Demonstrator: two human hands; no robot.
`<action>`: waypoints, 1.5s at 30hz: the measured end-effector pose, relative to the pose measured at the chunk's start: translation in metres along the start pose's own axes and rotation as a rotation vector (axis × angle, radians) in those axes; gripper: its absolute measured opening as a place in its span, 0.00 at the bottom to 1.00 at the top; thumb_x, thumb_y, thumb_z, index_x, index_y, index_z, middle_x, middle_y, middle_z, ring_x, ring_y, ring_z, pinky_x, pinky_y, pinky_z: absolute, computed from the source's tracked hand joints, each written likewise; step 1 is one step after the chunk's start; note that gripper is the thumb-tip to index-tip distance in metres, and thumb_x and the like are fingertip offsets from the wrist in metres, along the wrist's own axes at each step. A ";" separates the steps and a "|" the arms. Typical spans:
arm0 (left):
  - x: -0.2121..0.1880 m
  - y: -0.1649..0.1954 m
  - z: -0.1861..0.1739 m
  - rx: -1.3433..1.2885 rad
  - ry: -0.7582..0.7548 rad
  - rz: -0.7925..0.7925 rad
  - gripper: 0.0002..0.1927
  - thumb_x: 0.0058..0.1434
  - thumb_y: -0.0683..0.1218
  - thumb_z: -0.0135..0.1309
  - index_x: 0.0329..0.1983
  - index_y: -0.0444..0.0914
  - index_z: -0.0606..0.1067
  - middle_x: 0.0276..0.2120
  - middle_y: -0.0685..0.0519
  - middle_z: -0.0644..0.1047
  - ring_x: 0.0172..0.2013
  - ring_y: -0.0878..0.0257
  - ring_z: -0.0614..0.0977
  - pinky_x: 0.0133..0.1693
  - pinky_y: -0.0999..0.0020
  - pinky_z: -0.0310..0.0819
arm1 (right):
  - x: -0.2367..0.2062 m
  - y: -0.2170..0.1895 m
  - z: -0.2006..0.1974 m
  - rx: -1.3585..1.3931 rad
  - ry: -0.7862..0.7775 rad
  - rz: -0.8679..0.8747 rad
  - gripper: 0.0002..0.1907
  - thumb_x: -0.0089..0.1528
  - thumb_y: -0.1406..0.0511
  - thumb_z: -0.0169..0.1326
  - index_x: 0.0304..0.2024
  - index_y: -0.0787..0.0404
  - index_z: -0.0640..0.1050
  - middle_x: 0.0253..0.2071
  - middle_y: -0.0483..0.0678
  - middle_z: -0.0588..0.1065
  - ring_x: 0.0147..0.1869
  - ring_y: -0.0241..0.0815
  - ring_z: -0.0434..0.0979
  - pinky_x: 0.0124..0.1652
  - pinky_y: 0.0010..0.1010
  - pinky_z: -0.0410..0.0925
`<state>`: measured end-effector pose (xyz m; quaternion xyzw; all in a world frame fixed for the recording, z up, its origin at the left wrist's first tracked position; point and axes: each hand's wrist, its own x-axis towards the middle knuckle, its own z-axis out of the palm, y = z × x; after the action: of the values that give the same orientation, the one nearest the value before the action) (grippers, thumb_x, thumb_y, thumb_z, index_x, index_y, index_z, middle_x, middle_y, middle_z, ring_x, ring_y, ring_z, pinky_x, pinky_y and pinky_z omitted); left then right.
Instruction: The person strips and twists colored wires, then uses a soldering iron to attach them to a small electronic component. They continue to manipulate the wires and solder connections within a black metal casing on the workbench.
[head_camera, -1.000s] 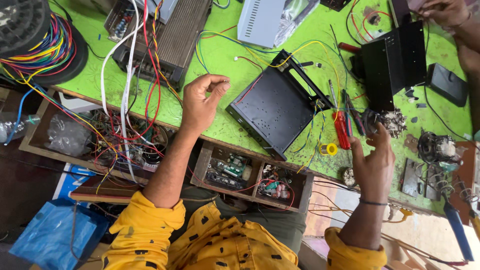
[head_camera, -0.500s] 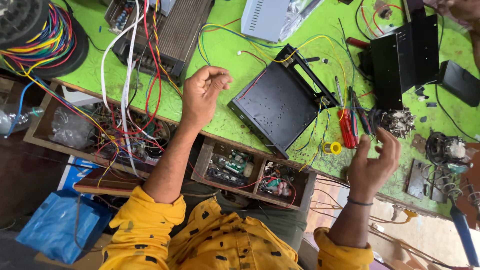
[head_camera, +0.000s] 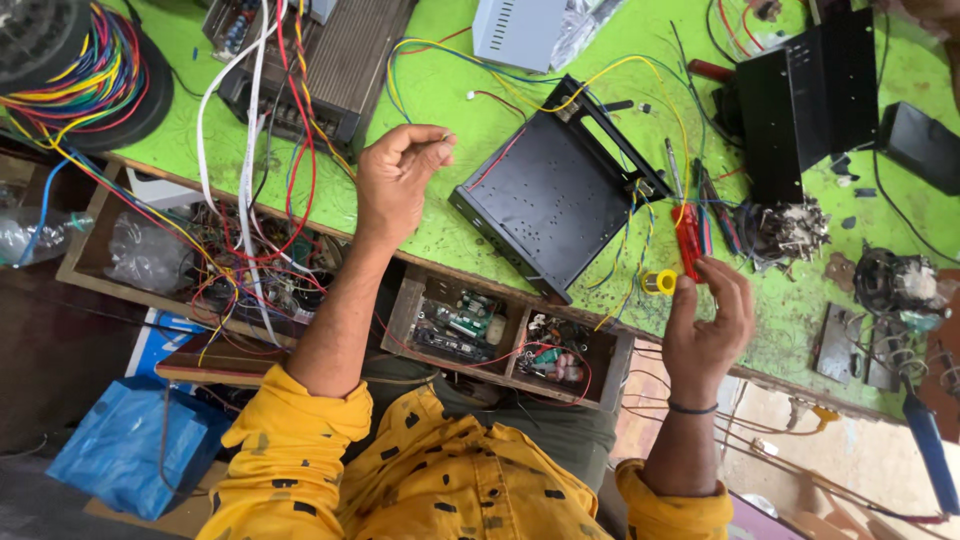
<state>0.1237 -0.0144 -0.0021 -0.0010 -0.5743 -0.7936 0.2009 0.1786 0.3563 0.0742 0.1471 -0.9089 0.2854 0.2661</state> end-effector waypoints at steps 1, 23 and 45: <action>0.001 0.005 0.001 -0.015 -0.005 0.000 0.06 0.69 0.36 0.58 0.47 0.32 0.78 0.43 0.50 0.83 0.40 0.70 0.83 0.45 0.75 0.80 | 0.000 -0.004 0.002 0.010 0.005 -0.007 0.08 0.70 0.72 0.59 0.52 0.65 0.78 0.54 0.57 0.78 0.60 0.52 0.79 0.61 0.39 0.72; -0.023 0.078 0.078 0.509 -0.363 0.112 0.07 0.64 0.43 0.63 0.41 0.34 0.78 0.34 0.49 0.83 0.32 0.65 0.84 0.34 0.69 0.77 | -0.027 -0.073 0.032 0.222 -0.192 0.014 0.18 0.63 0.69 0.60 0.55 0.66 0.76 0.53 0.58 0.76 0.56 0.54 0.76 0.55 0.40 0.70; 0.000 0.028 0.093 0.511 -0.342 -0.134 0.09 0.64 0.42 0.59 0.44 0.32 0.78 0.30 0.52 0.84 0.28 0.70 0.83 0.31 0.73 0.77 | -0.013 0.022 -0.019 -0.095 -0.011 0.331 0.10 0.70 0.63 0.58 0.49 0.63 0.81 0.46 0.53 0.79 0.50 0.49 0.80 0.47 0.38 0.72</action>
<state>0.1115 0.0631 0.0552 -0.0460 -0.7792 -0.6236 0.0425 0.1880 0.3863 0.0702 -0.0159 -0.9347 0.2812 0.2169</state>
